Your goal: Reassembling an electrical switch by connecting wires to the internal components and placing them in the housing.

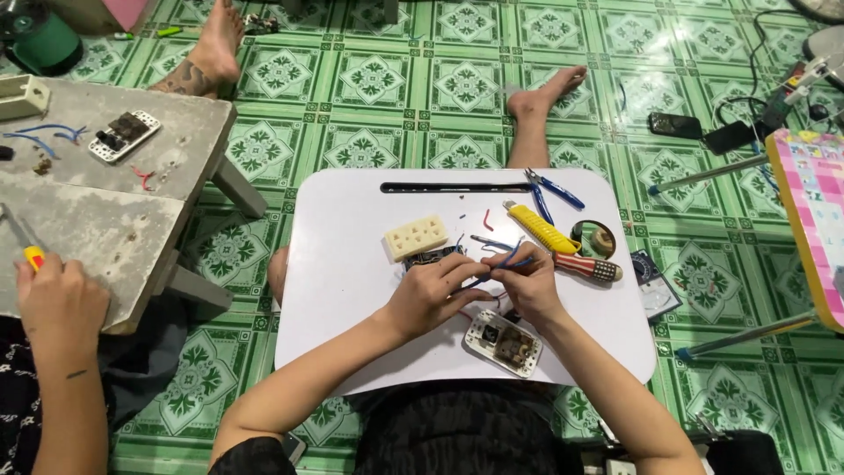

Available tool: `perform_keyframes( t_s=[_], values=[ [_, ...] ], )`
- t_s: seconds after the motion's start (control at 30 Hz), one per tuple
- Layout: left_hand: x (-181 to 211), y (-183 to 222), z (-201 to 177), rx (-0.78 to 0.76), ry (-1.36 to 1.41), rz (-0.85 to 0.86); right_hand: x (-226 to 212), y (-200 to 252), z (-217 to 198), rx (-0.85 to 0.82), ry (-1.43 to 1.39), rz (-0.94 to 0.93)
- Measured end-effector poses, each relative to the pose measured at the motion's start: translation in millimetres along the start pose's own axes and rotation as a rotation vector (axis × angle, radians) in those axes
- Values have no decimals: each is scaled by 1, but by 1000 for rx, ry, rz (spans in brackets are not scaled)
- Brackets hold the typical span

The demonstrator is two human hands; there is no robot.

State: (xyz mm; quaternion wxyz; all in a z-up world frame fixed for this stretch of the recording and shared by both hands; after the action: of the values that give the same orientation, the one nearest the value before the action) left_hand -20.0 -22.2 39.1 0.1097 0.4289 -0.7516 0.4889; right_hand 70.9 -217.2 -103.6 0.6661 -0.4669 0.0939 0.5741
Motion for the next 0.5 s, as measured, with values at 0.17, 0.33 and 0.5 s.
perform_keyframes(
  t_s=[0.17,0.33,0.5],
  values=[
    [-10,5,6,24,23,-54,-1,1,8,8,-1,40],
    [-15,5,6,43,114,-152,1,0,4,78,-24,88],
    [-20,3,3,35,-5,-208,-20,-15,29,-13,132,-24]
  ],
)
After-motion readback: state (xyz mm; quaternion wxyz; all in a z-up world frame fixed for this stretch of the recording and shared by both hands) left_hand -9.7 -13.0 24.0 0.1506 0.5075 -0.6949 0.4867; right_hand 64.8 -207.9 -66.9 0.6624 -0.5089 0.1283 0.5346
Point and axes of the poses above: each hand's wrist, its own y-axis away from the middle knuckle, its own z-axis out of the palm, x = y × z, the point moved 2 cm from there along -y, towards the middle knuckle, and after that the axes turned 12 degrees about -z, right-handed, at the moved point
